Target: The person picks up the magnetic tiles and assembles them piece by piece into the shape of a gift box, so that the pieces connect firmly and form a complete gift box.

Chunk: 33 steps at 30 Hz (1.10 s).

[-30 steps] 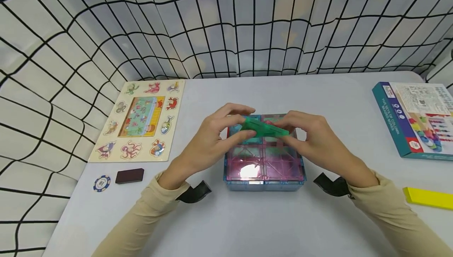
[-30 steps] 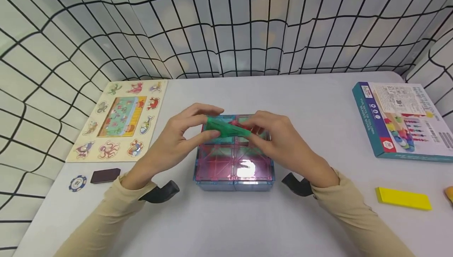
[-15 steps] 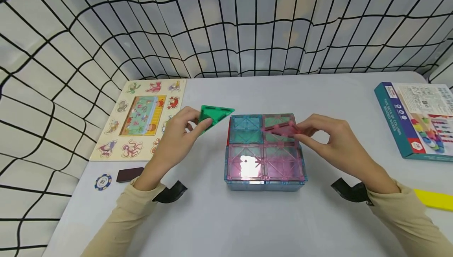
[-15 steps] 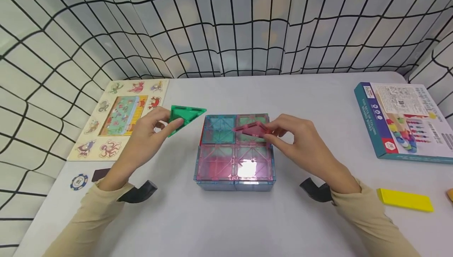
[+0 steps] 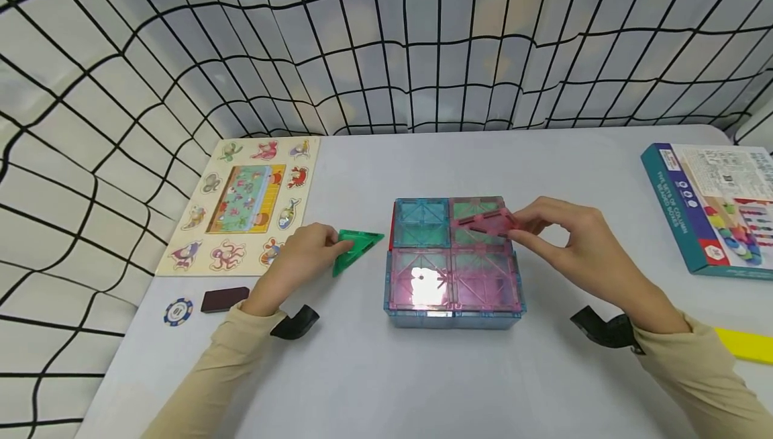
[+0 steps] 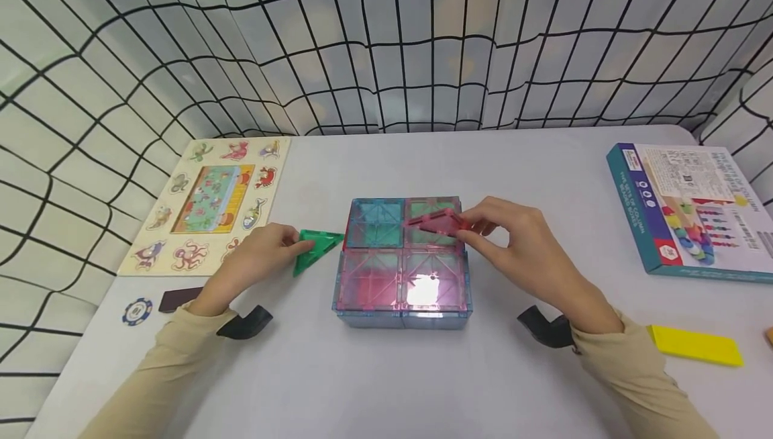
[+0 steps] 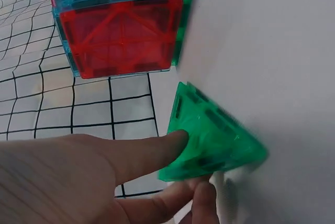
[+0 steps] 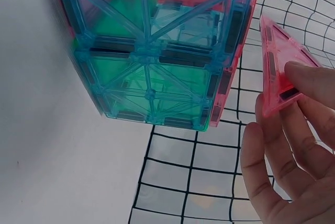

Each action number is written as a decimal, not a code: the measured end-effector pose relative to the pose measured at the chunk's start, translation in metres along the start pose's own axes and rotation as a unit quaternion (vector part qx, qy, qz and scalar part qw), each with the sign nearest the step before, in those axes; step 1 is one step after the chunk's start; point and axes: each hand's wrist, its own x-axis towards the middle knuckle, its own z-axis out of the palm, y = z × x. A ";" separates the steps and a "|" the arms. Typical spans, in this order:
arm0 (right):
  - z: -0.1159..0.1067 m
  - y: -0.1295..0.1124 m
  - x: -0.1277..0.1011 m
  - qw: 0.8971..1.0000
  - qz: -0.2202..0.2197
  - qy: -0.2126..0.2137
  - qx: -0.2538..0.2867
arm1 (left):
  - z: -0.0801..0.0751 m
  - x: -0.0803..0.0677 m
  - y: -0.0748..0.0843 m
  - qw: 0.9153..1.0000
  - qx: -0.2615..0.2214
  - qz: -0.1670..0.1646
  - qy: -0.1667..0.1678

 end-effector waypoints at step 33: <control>0.002 0.026 0.045 0.978 0.075 -0.146 0.126 | 0.032 -0.005 0.050 0.931 -0.339 0.108 -0.080</control>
